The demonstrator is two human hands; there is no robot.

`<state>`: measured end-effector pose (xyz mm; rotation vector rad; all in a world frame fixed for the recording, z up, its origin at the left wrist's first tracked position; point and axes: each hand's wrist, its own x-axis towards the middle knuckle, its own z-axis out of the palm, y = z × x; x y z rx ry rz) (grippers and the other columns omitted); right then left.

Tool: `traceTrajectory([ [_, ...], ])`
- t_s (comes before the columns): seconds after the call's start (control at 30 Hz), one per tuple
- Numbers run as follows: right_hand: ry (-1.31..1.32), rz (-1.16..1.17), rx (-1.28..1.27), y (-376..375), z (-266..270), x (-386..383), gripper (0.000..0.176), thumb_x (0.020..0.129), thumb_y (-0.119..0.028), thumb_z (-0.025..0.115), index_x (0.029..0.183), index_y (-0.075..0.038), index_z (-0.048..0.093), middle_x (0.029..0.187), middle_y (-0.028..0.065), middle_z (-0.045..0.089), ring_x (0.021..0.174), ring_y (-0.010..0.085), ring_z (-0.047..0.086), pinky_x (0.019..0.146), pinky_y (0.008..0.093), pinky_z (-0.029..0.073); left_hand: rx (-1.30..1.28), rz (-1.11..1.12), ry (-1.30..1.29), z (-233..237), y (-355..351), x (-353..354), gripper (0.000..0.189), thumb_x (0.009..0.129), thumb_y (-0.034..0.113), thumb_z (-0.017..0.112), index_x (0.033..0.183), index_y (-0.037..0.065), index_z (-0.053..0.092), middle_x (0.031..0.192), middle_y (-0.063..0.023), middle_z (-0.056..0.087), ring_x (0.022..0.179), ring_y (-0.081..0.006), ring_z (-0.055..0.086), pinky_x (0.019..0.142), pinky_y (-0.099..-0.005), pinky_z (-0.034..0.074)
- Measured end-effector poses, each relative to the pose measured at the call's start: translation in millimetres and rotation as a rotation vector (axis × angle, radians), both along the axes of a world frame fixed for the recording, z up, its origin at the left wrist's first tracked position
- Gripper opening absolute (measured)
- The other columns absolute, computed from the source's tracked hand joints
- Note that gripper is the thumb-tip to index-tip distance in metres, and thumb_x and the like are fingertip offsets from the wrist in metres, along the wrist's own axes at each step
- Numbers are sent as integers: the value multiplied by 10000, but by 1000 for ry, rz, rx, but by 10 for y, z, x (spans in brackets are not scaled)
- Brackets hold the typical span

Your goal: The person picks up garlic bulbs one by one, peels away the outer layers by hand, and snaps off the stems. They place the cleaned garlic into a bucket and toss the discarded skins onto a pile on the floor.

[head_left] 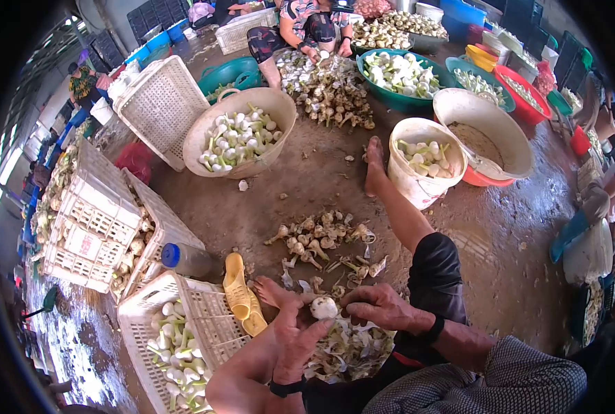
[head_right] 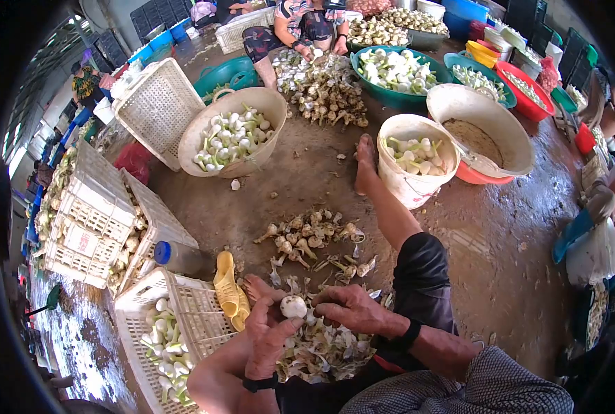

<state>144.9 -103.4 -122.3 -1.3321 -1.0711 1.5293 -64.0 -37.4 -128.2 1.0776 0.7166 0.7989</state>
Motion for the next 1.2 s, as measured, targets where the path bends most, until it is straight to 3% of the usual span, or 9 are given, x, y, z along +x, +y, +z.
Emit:
traceTrajectory([
  [0.4,-189,46,64,44,42,-34,254,926,-180,614,1058,34,651,814,104,677,693,142,620,631,320,508,219,-81,208,-87,10,-38,504,737,92,814,1190,7,608,1074,-83,637,981,-164,620,860,-288,504],
  [0.47,-222,15,118,33,-16,-68,241,913,-161,608,1049,33,650,799,127,671,682,155,619,630,334,507,456,-81,307,-141,32,-40,501,723,82,815,1172,-4,612,1075,-101,639,985,-183,622,861,-297,503],
  [0.6,-329,-59,163,24,-97,-121,216,873,-124,587,1016,27,645,733,181,638,648,180,616,626,363,501,572,-70,346,-157,35,1,498,710,68,815,1160,-7,615,1076,-115,640,991,-200,623,864,-302,503],
  [0.7,-320,-78,143,27,-94,-137,218,856,-141,592,998,17,645,692,187,614,626,183,607,614,370,493,532,-76,304,-199,6,1,489,714,65,815,1157,-4,620,1089,-113,644,997,-197,622,871,-305,504],
  [0.83,-390,-119,175,-4,-348,-138,212,834,-152,599,951,21,635,702,200,622,620,252,627,608,391,493,134,-110,159,-31,-23,-8,488,718,53,810,1162,-12,618,1094,-102,650,1004,-186,621,881,-315,505],
  [0.93,-595,30,149,-212,-860,-69,207,810,-163,607,924,8,629,730,209,628,650,340,633,609,413,492,-52,-104,-48,61,-9,-41,476,746,58,782,1180,-24,602,1085,-101,651,991,-180,623,859,-317,510],
  [1.0,-856,403,277,-344,-972,-66,196,799,-162,617,915,-4,625,769,206,639,701,389,628,619,418,496,-148,-77,-205,100,41,-108,470,771,76,760,1195,-33,589,1079,-102,650,977,-176,624,834,-315,514],
  [1.07,-750,352,427,-391,-952,-84,202,819,-175,630,947,-18,639,785,184,644,694,357,631,622,403,501,-232,-134,-378,126,78,-154,471,822,138,709,1226,-50,559,1077,-111,650,926,-181,626,771,-304,512],
  [1.2,-280,111,133,-121,-384,-51,239,920,-241,609,923,-7,656,697,109,640,609,212,618,576,339,490,-222,-101,-340,126,52,-85,496,852,314,697,1177,-43,580,1083,-164,623,803,-190,635,620,-287,540],
])
